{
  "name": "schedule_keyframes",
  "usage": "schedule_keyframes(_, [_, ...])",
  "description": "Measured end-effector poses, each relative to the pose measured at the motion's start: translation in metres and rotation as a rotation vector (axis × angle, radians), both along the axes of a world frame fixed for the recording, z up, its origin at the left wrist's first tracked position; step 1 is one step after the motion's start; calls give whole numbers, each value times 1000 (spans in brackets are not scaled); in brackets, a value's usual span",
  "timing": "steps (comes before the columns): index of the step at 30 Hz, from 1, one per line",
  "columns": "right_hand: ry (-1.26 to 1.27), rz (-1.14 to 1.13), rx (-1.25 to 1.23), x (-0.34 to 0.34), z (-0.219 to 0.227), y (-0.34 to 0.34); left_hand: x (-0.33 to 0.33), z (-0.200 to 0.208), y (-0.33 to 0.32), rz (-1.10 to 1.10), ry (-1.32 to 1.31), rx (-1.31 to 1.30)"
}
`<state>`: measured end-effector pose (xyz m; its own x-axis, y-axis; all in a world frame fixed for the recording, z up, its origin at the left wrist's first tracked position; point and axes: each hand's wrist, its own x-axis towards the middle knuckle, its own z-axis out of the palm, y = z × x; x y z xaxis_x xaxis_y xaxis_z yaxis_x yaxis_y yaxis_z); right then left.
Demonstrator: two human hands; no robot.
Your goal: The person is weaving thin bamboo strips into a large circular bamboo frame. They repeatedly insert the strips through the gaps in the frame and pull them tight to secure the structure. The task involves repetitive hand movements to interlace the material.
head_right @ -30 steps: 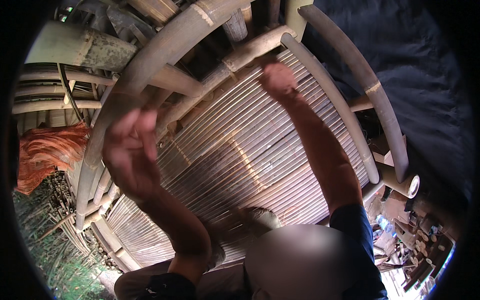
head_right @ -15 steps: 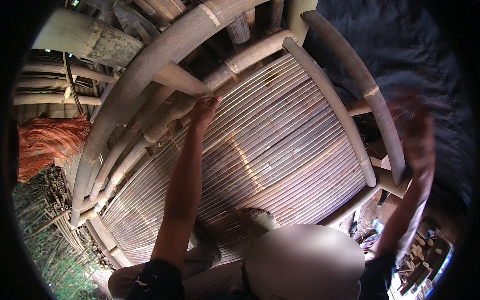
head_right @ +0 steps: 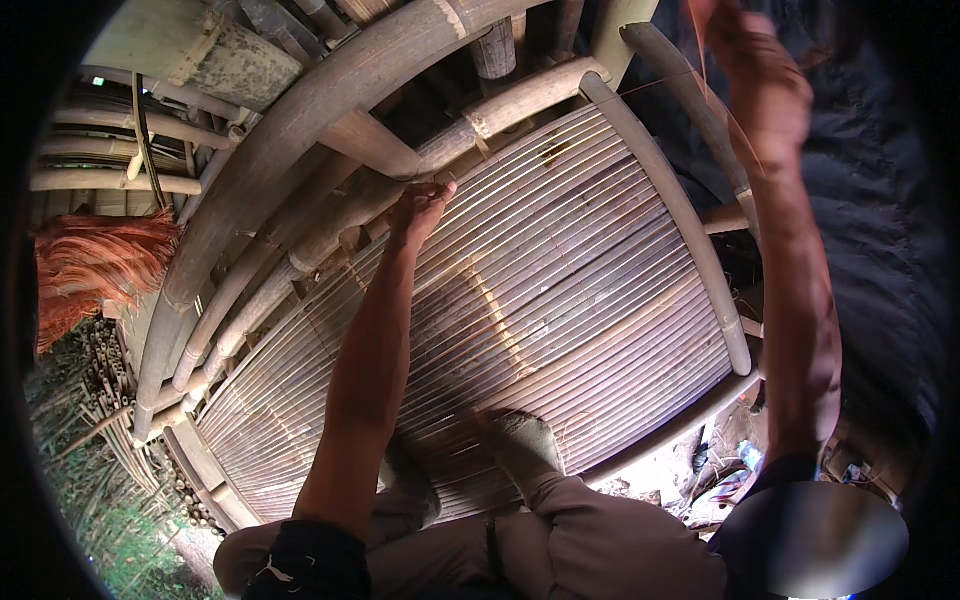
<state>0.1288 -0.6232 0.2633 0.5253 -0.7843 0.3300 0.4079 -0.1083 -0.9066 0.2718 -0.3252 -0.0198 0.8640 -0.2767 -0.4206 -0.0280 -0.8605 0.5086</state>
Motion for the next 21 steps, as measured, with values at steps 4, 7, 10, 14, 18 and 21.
schedule_keyframes(4, [1279, 582, -1311, -51, -49, -19, -2, 5, 3, -31, 5, 42])
schedule_keyframes(7, [1494, 1090, -1208, -79, -34, 56, -3, -1, 9, -41, -29, 17])
schedule_keyframes(10, [1301, 888, -963, -63, -56, 5, 6, -1, 28, -23, -119, 88])
schedule_keyframes(14, [1382, 628, -782, -43, -21, -61, -19, 23, 0, -174, -190, 193])
schedule_keyframes(18, [709, 566, -608, -75, -52, -87, -75, 26, 28, -241, -571, 133])
schedule_keyframes(21, [1246, 225, -644, -124, 47, -91, -120, 38, 49, -296, -630, 141])
